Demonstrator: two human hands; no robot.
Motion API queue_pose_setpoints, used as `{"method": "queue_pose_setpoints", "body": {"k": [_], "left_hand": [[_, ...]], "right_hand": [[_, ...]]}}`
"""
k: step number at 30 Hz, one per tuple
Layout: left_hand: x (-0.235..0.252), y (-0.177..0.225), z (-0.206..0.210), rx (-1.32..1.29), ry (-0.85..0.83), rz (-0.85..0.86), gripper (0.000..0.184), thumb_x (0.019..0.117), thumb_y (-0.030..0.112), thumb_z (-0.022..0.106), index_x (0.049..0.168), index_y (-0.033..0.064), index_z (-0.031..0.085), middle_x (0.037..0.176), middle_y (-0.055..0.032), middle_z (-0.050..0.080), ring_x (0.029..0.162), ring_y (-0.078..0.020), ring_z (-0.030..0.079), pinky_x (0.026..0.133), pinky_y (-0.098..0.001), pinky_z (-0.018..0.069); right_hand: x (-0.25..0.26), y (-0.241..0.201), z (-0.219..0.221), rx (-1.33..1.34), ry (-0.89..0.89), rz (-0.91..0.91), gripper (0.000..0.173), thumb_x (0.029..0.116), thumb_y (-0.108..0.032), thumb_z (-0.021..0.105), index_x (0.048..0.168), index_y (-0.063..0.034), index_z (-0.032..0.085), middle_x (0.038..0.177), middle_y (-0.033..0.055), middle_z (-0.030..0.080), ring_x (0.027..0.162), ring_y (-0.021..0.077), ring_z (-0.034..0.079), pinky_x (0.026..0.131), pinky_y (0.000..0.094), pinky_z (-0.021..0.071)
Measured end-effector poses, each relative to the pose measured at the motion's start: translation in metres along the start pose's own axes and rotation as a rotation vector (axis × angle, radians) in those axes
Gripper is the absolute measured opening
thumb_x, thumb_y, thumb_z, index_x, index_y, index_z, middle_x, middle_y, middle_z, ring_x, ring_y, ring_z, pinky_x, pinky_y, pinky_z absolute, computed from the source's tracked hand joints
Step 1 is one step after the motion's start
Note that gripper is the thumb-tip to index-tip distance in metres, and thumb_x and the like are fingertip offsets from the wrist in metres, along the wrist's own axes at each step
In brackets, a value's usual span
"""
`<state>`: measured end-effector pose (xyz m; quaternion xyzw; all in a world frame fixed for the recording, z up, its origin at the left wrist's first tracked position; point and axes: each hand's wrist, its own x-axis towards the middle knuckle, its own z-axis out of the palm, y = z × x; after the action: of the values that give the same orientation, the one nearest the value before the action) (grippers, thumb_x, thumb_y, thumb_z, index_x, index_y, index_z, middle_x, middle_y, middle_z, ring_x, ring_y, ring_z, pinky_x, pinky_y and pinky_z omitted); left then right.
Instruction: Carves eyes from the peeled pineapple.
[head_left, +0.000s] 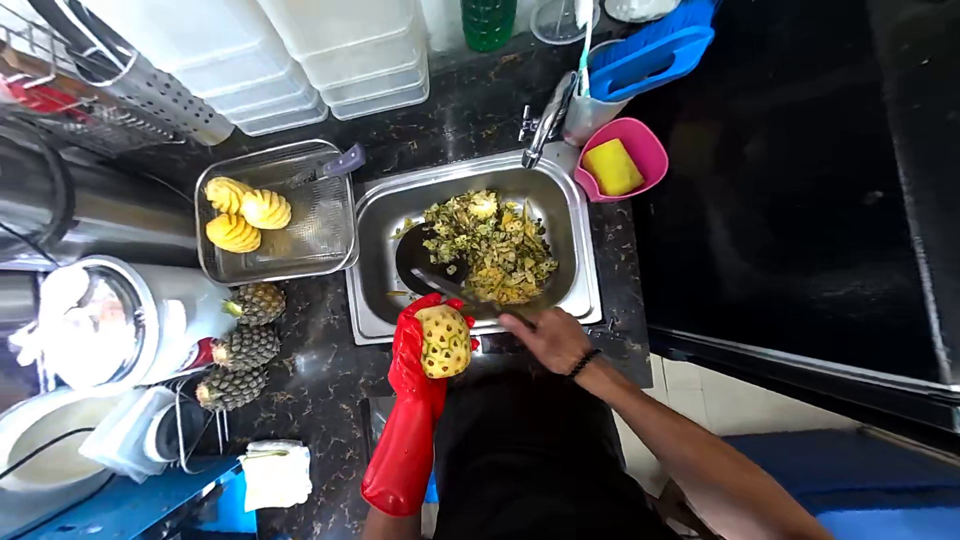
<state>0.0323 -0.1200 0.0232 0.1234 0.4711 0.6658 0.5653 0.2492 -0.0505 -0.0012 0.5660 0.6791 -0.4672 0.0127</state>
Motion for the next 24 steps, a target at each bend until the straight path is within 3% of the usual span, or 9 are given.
{"method": "queue_pose_setpoints", "body": {"k": [2, 5, 8, 10, 13, 15, 18, 22, 24], "left_hand": [[0.011, 0.006, -0.005, -0.311, -0.307, 0.106, 0.048, 0.0934, 0.046, 0.063, 0.132, 0.0166, 0.062, 0.135, -0.0136, 0.063, 0.124, -0.0337, 0.061, 0.099, -0.0569, 0.0528], [0.022, 0.006, -0.006, -0.582, -0.421, 0.046, 0.067, 0.0891, 0.064, 0.056, 0.144, 0.0256, 0.056, 0.158, -0.0057, 0.044, 0.148, -0.0340, 0.037, 0.113, -0.0700, 0.0318], [0.025, -0.014, 0.008, -0.538, -0.050, -0.198, 0.071, 0.0959, 0.073, 0.034, 0.138, 0.0192, 0.056, 0.135, -0.0195, 0.061, 0.123, -0.0424, 0.060, 0.094, -0.0679, 0.0511], [0.027, -0.023, 0.013, -0.472, 0.052, -0.244, 0.066, 0.1012, 0.064, 0.029, 0.137, 0.0146, 0.054, 0.129, -0.0231, 0.063, 0.113, -0.0433, 0.065, 0.085, -0.0638, 0.0558], [0.025, -0.019, 0.010, -0.607, -0.247, -0.112, 0.063, 0.0911, 0.057, 0.061, 0.140, 0.0171, 0.058, 0.140, -0.0181, 0.059, 0.127, -0.0415, 0.058, 0.096, -0.0667, 0.0510], [0.024, -0.020, 0.011, -0.595, -0.338, -0.096, 0.072, 0.0888, 0.063, 0.061, 0.150, 0.0256, 0.050, 0.150, -0.0150, 0.052, 0.136, -0.0413, 0.051, 0.099, -0.0676, 0.0490], [0.020, -0.027, 0.021, -0.469, -0.044, -0.169, 0.063, 0.1035, 0.059, 0.031, 0.148, 0.0172, 0.046, 0.139, -0.0223, 0.057, 0.121, -0.0430, 0.061, 0.091, -0.0631, 0.0547], [0.006, -0.022, 0.036, -0.249, 0.288, -0.239, 0.047, 0.1126, 0.038, 0.019, 0.152, 0.0144, 0.033, 0.141, -0.0223, 0.047, 0.123, -0.0373, 0.056, 0.095, -0.0621, 0.0506], [0.007, -0.032, 0.034, -0.188, 0.305, -0.216, 0.048, 0.1117, 0.040, 0.023, 0.145, 0.0150, 0.046, 0.131, -0.0169, 0.060, 0.114, -0.0302, 0.063, 0.091, -0.0527, 0.0545]], "right_hand": [[0.005, 0.029, 0.002, 0.075, 0.105, 0.018, 0.081, 0.0997, -0.073, 0.033, 0.080, -0.0025, 0.068, 0.069, 0.0138, 0.063, 0.071, 0.0330, 0.066, 0.069, 0.0590, 0.0517], [0.020, 0.059, 0.011, 0.215, 0.203, 0.035, 0.079, 0.1004, -0.070, 0.030, 0.071, -0.0042, 0.061, 0.060, 0.0067, 0.055, 0.059, 0.0241, 0.058, 0.059, 0.0514, 0.0484], [0.041, 0.054, 0.002, 0.220, 0.075, 0.272, 0.083, 0.1023, -0.071, 0.031, 0.081, 0.0002, 0.067, 0.071, 0.0146, 0.061, 0.070, 0.0321, 0.062, 0.070, 0.0580, 0.0503], [0.041, 0.051, 0.005, 0.327, 0.064, 0.247, 0.076, 0.1046, -0.067, 0.031, 0.075, -0.0039, 0.061, 0.062, 0.0068, 0.051, 0.057, 0.0233, 0.053, 0.059, 0.0483, 0.0477], [0.030, 0.044, 0.009, 0.559, 0.058, 0.002, 0.062, 0.1080, -0.055, 0.034, 0.069, -0.0115, 0.056, 0.053, -0.0054, 0.043, 0.045, 0.0085, 0.042, 0.046, 0.0300, 0.0393], [0.027, 0.044, 0.012, 0.613, 0.015, -0.153, 0.060, 0.1056, -0.056, 0.036, 0.067, -0.0152, 0.056, 0.053, -0.0089, 0.045, 0.045, 0.0043, 0.043, 0.046, 0.0253, 0.0389], [0.034, 0.033, 0.009, 0.462, -0.018, -0.134, 0.064, 0.1026, -0.063, 0.038, 0.067, -0.0126, 0.057, 0.055, -0.0055, 0.046, 0.048, 0.0097, 0.046, 0.050, 0.0337, 0.0434], [0.014, -0.007, -0.001, 0.141, 0.064, -0.192, 0.070, 0.0990, -0.067, 0.044, 0.068, -0.0066, 0.062, 0.058, 0.0023, 0.051, 0.059, 0.0196, 0.055, 0.062, 0.0472, 0.0478], [0.003, -0.027, -0.007, -0.048, 0.078, -0.244, 0.081, 0.0930, -0.079, 0.040, 0.072, -0.0056, 0.067, 0.063, 0.0084, 0.061, 0.068, 0.0280, 0.064, 0.067, 0.0545, 0.0515]]}}
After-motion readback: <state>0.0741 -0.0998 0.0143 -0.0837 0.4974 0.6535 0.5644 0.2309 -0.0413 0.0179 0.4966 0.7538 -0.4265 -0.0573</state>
